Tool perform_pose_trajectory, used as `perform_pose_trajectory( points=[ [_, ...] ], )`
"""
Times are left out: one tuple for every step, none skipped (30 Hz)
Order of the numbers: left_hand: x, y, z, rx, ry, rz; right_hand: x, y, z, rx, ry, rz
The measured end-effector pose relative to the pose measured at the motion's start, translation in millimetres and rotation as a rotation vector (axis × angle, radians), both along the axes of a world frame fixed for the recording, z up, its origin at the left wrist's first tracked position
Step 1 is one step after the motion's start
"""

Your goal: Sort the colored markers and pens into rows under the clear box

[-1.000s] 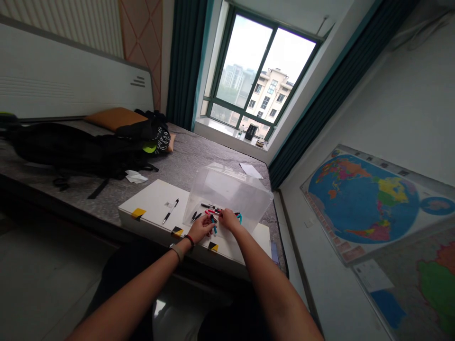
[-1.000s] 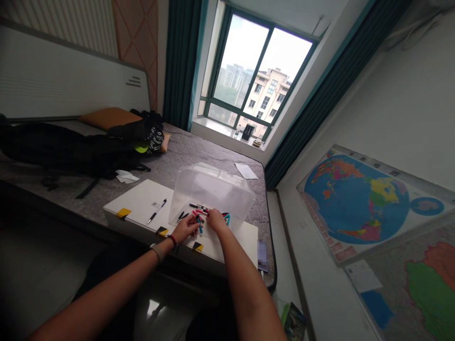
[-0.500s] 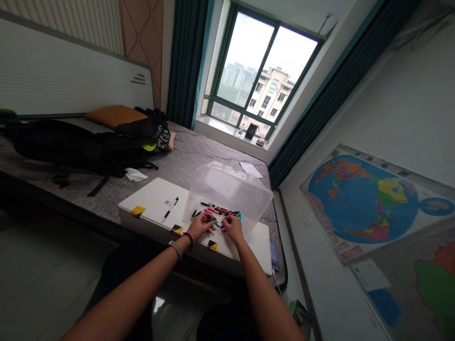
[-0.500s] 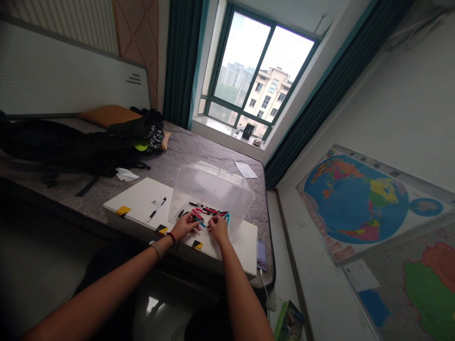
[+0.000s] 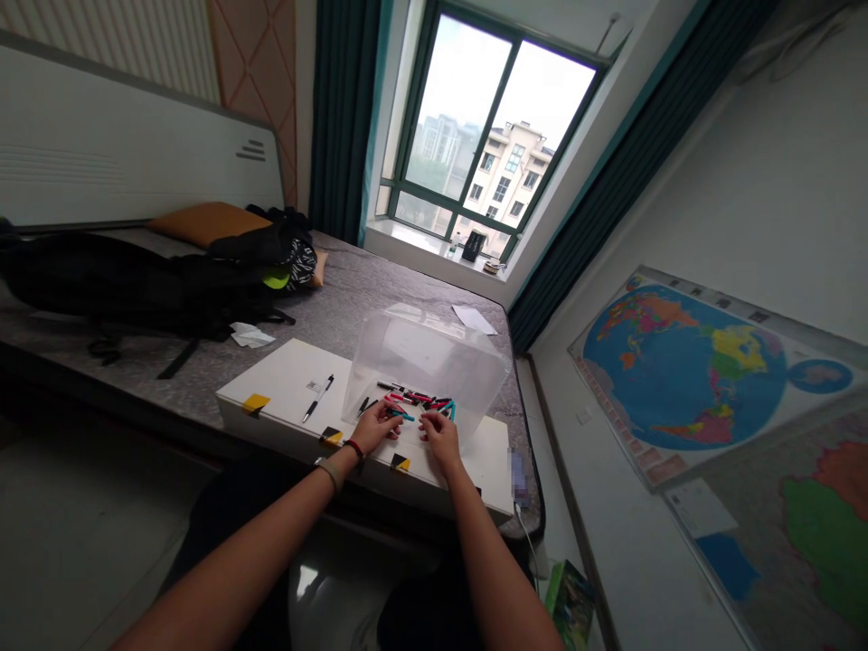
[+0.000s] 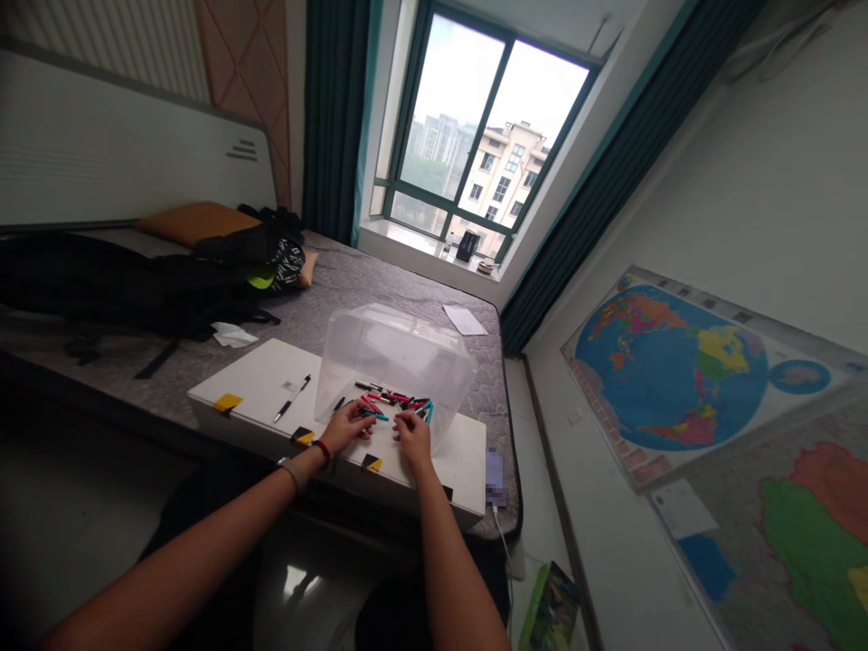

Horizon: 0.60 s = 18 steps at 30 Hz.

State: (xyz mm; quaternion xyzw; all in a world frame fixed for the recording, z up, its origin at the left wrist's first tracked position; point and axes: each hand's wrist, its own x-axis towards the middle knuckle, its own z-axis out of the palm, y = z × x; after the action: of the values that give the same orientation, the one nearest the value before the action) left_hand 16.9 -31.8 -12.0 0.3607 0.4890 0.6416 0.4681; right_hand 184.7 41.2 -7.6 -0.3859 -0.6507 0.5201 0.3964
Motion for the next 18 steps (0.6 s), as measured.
perform_pose_trajectory(
  points=[
    [0, 0, -0.1, -0.003, 0.004, -0.005, 1, -1, 0.0, 0.007, 0.009, 0.011],
    [0, 0, -0.1, -0.005, 0.007, -0.010, 2, -1, 0.0, 0.011, 0.014, 0.018],
    [0, 0, 0.1, -0.006, 0.008, -0.017, 2, 0, -0.2, 0.011, 0.015, 0.021],
    [0, -1, 0.4, -0.007, 0.008, -0.023, 2, 0, -0.5, 0.009, 0.014, 0.023],
    [0, -1, 0.9, -0.006, 0.007, -0.029, 1, 2, -0.9, 0.005, 0.012, 0.022],
    [0, -1, 1.4, -0.005, 0.007, -0.034, 1, 3, -1.6, 0.000, 0.012, 0.019],
    [0, -1, 2.0, -0.005, 0.007, -0.039, 0, 5, -2.3, -0.006, 0.015, 0.015],
    [0, -2, 2.5, -0.005, 0.008, -0.041, 0, 6, -3.0, -0.015, 0.023, 0.010],
    [0, -2, 3.0, -0.004, 0.009, -0.043, -1, 8, -3.5, -0.021, 0.034, 0.003],
    [0, -2, 3.3, -0.005, 0.009, -0.044, -1, 9, -3.8, -0.025, 0.045, -0.001],
    [0, -2, 3.4, -0.006, 0.008, -0.045, -1, 10, -3.7, -0.025, 0.052, -0.001],
    [0, -2, 3.4, -0.005, 0.007, -0.046, -1, 10, -3.0, -0.020, 0.052, 0.004],
    [0, -2, 3.3, -0.005, 0.006, -0.050, -1, 10, -1.8, -0.011, 0.044, 0.014],
    [0, -2, 3.3, -0.003, 0.003, -0.054, -2, 10, 0.1, 0.001, 0.031, 0.026],
    [0, -2, 3.3, -0.002, 0.000, -0.057, -2, 10, 2.5, 0.013, 0.016, 0.039],
    [0, -2, 3.4, -0.002, -0.003, -0.061, -2, 9, 5.4, 0.026, 0.001, 0.048],
    [0, -2, 3.6, -0.001, -0.005, -0.064, -3, 8, 8.7, 0.039, -0.011, 0.051],
    [0, -2, 4.0, -0.002, -0.005, -0.068, -4, 8, 12.1, 0.051, -0.021, 0.048]
  ],
)
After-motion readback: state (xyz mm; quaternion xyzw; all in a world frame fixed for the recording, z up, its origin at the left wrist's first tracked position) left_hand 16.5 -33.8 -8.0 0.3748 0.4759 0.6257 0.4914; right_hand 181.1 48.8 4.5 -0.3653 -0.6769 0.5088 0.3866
